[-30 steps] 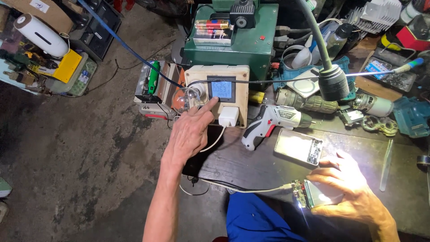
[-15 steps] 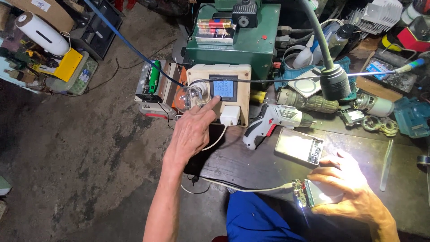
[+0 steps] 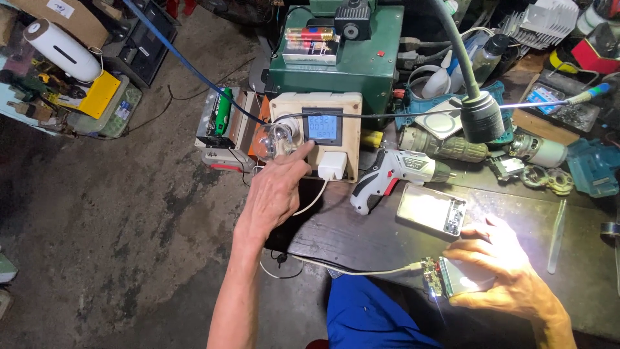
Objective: Soldering wires to a battery protection circuit board and inspecting the work on an electronics repair bench.
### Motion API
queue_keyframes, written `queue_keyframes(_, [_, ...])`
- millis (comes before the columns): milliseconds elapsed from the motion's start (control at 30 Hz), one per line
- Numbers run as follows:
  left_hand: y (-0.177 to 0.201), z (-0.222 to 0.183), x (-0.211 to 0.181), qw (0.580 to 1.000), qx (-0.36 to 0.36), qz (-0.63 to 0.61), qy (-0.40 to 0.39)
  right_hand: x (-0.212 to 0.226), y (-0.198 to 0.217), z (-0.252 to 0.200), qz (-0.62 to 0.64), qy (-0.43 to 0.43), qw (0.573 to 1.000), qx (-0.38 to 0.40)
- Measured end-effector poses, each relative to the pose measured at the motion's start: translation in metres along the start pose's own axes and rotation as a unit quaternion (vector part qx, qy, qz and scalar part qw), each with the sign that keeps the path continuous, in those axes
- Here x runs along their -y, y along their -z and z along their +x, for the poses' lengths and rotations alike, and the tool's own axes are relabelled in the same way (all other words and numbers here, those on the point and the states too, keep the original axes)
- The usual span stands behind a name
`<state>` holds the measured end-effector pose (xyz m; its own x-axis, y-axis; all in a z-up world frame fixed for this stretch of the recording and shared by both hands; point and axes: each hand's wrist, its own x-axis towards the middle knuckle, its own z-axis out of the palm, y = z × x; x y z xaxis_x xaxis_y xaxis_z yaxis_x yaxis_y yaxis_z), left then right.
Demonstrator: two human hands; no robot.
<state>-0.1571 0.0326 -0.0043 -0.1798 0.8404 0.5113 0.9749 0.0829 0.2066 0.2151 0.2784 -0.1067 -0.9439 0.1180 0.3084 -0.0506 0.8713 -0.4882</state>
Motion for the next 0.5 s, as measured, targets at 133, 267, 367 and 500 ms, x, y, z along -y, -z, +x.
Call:
queue_keyframes(133, [0.006,-0.012,-0.002,0.998,-0.015,-0.05,0.039,0.001,0.001,0.002,-0.005,0.017,1.0,-0.007])
queue_keyframes(267, [0.019,-0.024,-0.018,0.996,-0.021,-0.055,0.063,0.001,0.002,0.002,-0.001,0.014,1.0,-0.01])
queue_keyframes(367, [0.026,-0.037,-0.039,0.993,-0.069,-0.034,0.088,0.003,0.004,0.004,0.007,0.001,1.0,0.001])
queue_keyframes(500, [0.042,-0.045,-0.105,0.947,-0.25,-0.169,0.111,0.004,0.005,0.005,0.003,0.008,1.0,-0.001])
